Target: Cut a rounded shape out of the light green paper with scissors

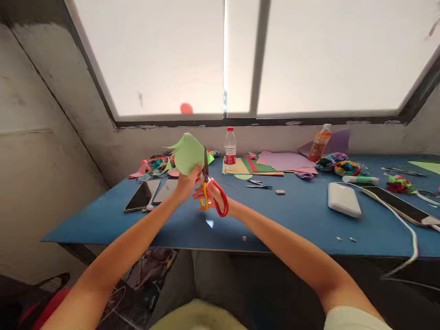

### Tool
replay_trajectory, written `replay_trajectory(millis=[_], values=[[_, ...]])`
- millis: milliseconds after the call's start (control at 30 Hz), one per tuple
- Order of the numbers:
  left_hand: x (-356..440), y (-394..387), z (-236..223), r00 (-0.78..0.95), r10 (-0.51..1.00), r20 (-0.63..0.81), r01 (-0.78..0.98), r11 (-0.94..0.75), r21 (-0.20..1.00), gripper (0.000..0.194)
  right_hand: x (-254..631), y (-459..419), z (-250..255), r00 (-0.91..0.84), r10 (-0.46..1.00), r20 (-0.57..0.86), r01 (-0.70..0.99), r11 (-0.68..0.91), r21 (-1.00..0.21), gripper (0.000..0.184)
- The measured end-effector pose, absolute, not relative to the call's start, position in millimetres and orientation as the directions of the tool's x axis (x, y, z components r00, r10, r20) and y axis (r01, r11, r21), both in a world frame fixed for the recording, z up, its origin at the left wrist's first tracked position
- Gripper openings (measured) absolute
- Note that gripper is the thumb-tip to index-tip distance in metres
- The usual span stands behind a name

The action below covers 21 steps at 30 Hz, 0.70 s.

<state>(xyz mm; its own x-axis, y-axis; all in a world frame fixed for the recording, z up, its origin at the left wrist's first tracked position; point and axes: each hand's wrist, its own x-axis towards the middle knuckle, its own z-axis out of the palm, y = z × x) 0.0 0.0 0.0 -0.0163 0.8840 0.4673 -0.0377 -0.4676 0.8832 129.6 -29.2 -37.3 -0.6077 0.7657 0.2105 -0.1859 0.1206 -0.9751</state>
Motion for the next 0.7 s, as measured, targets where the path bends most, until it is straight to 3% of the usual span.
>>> replay_trajectory(millis=[267,700], values=[[2.6,-4.1,-5.5,0.059,0.886,0.459,-0.006,-0.459,0.888,0.043,128.1,-21.6,-44.1,-0.556,0.797,0.238,-0.214,0.139,-0.967,0.099],[6.8,-6.6,-7.0,0.106,0.909,0.403,-0.059,-0.399,0.915,0.045,127.7,-24.3,-36.8,-0.508,0.840,0.191,-0.206,0.096,-0.974,0.092]])
